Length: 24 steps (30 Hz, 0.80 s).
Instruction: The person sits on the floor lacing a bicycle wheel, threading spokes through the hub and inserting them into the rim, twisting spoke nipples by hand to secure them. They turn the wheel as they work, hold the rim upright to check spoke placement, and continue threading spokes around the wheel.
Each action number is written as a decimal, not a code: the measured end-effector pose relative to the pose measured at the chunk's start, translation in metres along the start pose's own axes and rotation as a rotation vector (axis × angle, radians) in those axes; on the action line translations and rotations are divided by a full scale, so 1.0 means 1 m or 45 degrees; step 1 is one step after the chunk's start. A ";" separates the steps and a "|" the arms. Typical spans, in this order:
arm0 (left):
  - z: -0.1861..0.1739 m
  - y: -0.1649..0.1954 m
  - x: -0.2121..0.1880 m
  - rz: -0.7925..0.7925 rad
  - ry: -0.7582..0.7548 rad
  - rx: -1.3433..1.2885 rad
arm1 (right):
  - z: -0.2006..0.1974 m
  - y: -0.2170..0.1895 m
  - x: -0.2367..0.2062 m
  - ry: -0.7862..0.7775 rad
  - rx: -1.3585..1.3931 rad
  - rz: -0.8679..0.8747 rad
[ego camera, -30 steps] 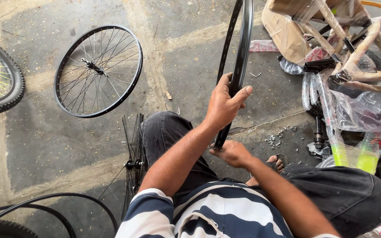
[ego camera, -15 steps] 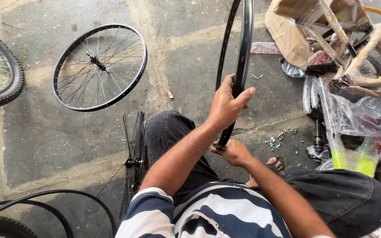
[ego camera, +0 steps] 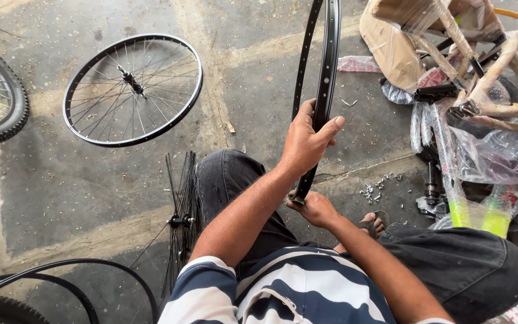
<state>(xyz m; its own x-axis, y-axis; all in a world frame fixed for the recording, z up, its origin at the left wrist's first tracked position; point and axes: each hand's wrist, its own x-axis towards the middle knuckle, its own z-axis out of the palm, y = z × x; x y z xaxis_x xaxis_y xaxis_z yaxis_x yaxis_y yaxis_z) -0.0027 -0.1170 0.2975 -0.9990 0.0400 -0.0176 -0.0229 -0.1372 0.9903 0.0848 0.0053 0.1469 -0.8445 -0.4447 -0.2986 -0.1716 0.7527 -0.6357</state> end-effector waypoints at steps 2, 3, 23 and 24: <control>-0.002 -0.001 0.001 0.006 0.005 0.003 | -0.007 0.002 -0.002 -0.076 0.057 0.096; -0.003 -0.002 0.001 0.010 0.008 -0.006 | -0.019 0.002 -0.003 -0.144 0.085 0.166; -0.002 -0.001 -0.002 0.016 -0.016 -0.087 | -0.069 -0.019 -0.005 -0.025 0.645 0.208; -0.001 -0.001 -0.003 -0.003 -0.021 -0.079 | -0.088 -0.016 -0.009 0.047 0.571 0.119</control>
<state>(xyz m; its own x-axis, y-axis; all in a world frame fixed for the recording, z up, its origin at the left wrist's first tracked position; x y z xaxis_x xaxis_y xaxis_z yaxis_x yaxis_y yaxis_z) -0.0002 -0.1180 0.2961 -0.9982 0.0567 -0.0169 -0.0279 -0.1983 0.9797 0.0502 0.0404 0.2223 -0.8647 -0.3613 -0.3490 0.1358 0.5007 -0.8549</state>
